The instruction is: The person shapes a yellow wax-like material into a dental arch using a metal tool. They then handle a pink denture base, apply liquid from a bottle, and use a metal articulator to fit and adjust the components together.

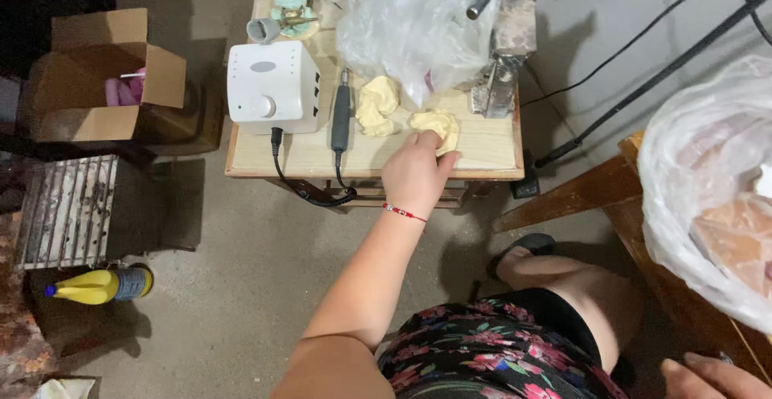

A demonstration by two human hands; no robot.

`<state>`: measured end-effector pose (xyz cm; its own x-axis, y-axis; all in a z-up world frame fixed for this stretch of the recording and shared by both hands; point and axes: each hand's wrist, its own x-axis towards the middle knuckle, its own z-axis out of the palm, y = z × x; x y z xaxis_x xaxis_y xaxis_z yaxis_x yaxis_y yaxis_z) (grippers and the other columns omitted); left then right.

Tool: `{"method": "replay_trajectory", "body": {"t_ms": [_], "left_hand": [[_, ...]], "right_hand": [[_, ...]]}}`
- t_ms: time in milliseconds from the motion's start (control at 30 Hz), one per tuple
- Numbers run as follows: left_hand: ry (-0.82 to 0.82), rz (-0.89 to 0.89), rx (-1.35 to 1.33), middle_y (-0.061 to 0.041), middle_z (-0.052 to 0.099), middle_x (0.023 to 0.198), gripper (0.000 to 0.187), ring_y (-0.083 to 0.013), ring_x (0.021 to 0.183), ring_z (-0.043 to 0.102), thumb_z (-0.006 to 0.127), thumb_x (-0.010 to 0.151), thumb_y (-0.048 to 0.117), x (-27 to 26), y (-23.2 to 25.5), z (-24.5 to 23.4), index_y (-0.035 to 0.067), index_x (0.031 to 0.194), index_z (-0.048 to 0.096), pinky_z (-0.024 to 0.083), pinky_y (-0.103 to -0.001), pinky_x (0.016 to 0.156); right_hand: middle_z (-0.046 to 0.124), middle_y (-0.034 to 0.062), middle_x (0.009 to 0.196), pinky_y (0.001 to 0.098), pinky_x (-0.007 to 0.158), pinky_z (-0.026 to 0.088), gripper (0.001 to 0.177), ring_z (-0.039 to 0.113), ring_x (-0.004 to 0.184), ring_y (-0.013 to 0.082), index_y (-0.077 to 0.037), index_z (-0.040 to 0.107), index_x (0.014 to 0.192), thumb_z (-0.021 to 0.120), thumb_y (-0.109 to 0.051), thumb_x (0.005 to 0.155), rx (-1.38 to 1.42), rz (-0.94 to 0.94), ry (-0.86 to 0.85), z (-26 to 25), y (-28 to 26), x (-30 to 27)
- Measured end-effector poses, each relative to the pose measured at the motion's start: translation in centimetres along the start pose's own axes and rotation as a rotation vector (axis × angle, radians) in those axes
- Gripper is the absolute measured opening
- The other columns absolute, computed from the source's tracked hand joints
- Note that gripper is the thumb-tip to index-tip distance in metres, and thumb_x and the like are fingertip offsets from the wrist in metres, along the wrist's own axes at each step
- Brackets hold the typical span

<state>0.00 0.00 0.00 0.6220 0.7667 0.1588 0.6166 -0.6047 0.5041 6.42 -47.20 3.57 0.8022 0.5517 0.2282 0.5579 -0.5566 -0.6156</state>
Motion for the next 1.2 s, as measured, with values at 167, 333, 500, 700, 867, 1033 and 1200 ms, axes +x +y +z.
{"method": "replay_trajectory", "body": {"t_ms": [167,333,500,700,867,1033,1200], "left_hand": [[0.091,0.132,-0.053,-0.003,0.07,0.101,0.032,-0.0284,0.086,0.07,0.074,0.091,0.042,-0.9,-2.0,-1.0,0.013,0.106,0.072,0.052,-0.044,0.057],[0.046,0.153,-0.261,-0.003,0.068,0.112,0.027,-0.0239,0.095,0.069,0.075,0.093,0.031,-3.0,-3.2,-2.8,0.013,0.112,0.073,0.055,-0.039,0.07],[0.054,0.102,-0.44,-0.001,0.065,0.113,0.026,-0.0164,0.093,0.067,0.078,0.09,0.025,-4.9,-3.7,-3.1,0.015,0.113,0.076,0.054,-0.031,0.085],[-0.046,0.177,-0.87,-0.001,0.061,0.111,0.03,-0.0077,0.075,0.064,0.087,0.083,0.008,-6.9,0.4,-5.6,0.015,0.111,0.079,0.058,-0.021,0.08],[-0.522,0.404,-1.383,-0.004,0.055,0.121,0.036,-0.0069,0.083,0.055,0.081,0.09,0.002,-9.0,6.4,-6.2,0.005,0.125,0.072,0.047,-0.02,0.073],[-0.946,0.337,-1.566,-0.007,0.056,0.129,0.039,-0.0103,0.093,0.059,0.075,0.09,-0.005,-10.9,13.1,-4.4,0.002,0.128,0.072,0.049,-0.025,0.08],[-1.101,0.245,-1.593,-0.007,0.062,0.124,0.042,-0.0128,0.1,0.059,0.078,0.087,0.011,-13.5,18.1,-2.3,0.001,0.127,0.072,0.048,-0.024,0.087]], "right_hand": [[0.078,0.0055,0.112,0.0166,0.086,0.055,0.021,0.071,0.08,0.0091,-0.001,0.08,0.104,0.079,-0.003,0.084,-0.07,-0.042,-0.135,1.1,3.7,1.2],[0.072,-0.0028,0.136,0.0257,0.106,0.052,0.031,0.069,0.109,0.0106,-0.029,0.08,0.113,0.076,-0.02,0.084,-0.25,-0.283,-0.201,0.4,1.8,2.6],[0.07,0.0029,0.133,0.0229,0.115,0.048,0.036,0.066,0.115,0.0066,-0.008,0.074,0.122,0.066,-0.018,0.089,-0.199,-0.48,-0.227,-0.9,-5.7,5.2],[0.081,0.0026,0.097,0.0247,0.089,0.057,0.014,0.078,0.087,0.0125,-0.011,0.078,0.093,0.069,-0.018,0.087,0.211,-0.267,-0.279,0.2,-8.4,6.6],[0.077,0.0221,0.122,0.0413,0.079,0.065,0.055,0.082,0.095,0.0316,-0.003,0.06,0.138,0.07,-0.012,0.085,0.856,0.368,-0.395,-1.0,-10.3,7.1],[0.065,0.0234,0.141,0.0462,0.087,0.066,0.079,0.076,0.106,0.0301,-0.004,0.04,0.158,0.075,-0.014,0.087,1.286,0.261,-0.22,-3.0,-9.4,5.0],[0.069,0.0092,0.106,0.0273,0.079,0.058,0.056,0.068,0.085,0.0125,-0.001,0.058,0.137,0.078,-0.005,0.085,1.316,0.316,0.092,-4.4,-7.1,1.6]]}}
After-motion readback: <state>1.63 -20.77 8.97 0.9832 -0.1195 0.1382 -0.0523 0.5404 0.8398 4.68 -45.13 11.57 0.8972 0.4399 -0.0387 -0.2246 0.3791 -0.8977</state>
